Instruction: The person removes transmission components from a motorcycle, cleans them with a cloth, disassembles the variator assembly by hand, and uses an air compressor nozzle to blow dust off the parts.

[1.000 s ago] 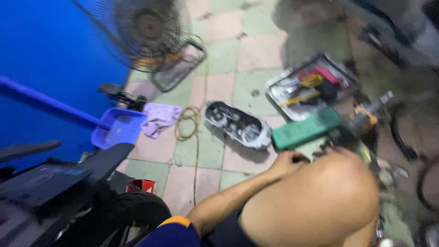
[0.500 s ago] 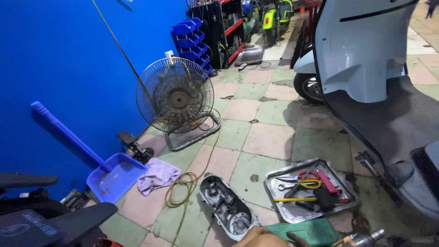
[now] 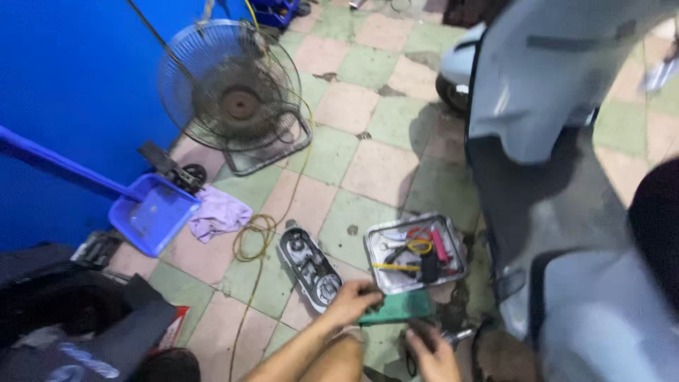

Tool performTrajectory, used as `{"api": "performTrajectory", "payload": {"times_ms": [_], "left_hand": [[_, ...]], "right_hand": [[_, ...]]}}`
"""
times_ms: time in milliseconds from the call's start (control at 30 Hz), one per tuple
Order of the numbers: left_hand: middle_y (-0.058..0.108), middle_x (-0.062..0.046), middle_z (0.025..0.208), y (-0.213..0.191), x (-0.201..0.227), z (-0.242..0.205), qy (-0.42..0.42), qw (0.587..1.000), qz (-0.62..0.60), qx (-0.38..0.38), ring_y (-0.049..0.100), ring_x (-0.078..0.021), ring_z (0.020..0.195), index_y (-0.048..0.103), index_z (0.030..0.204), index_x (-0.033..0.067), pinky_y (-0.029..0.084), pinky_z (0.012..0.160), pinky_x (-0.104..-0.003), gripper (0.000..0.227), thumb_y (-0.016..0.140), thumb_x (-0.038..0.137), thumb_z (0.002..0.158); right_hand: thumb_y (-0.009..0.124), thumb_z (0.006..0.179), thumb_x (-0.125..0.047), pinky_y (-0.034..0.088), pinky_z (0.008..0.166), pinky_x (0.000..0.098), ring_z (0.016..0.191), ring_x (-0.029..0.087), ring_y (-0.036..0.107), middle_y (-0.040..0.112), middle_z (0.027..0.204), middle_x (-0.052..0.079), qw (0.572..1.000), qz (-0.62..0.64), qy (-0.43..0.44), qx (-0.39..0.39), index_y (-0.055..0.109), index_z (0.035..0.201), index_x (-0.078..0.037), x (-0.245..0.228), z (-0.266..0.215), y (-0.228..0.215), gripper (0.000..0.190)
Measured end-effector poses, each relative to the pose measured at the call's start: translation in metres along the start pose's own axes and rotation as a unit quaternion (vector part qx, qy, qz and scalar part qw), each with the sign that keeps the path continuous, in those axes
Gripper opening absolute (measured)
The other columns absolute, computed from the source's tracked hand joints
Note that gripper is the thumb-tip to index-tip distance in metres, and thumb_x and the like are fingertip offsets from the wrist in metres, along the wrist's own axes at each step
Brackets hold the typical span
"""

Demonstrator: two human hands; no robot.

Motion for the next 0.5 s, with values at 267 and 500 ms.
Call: {"api": "performTrajectory", "payload": {"times_ms": [267, 500], "left_hand": [[0.078, -0.006, 0.09, -0.075, 0.233, -0.063, -0.074, 0.99, 0.095, 0.074, 0.072, -0.0119, 0.082, 0.078, 0.105, 0.0041, 0.056, 0.076, -0.03, 0.026, 0.073, 0.025, 0.09], [0.078, -0.006, 0.091, -0.157, 0.392, -0.059, -0.041, 0.99, 0.095, 0.097, 0.072, -0.0114, 0.084, 0.078, 0.106, 0.0048, 0.056, 0.079, -0.03, 0.026, 0.073, 0.025, 0.091]], "right_hand": [[0.077, 0.085, -0.02, 0.054, 0.096, 0.0341, 0.107, 0.023, 0.073, 0.08, 0.111, 0.016, 0.996, -0.009, 0.018, -0.084, 0.072, 0.123, 0.0, -0.292, 0.014, 0.089, 0.043], [0.078, 0.084, -0.018, 0.055, 0.094, 0.0343, 0.103, 0.023, 0.074, 0.081, 0.107, 0.016, 0.989, -0.015, -0.023, -0.144, 0.073, 0.121, 0.0, -0.466, 0.053, 0.129, 0.041]]}}
Point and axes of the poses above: each hand's wrist, its own z-axis towards the middle knuckle, its own y-axis out of the palm, x = y × z, the point moved 2 cm from there along z, towards the middle knuckle
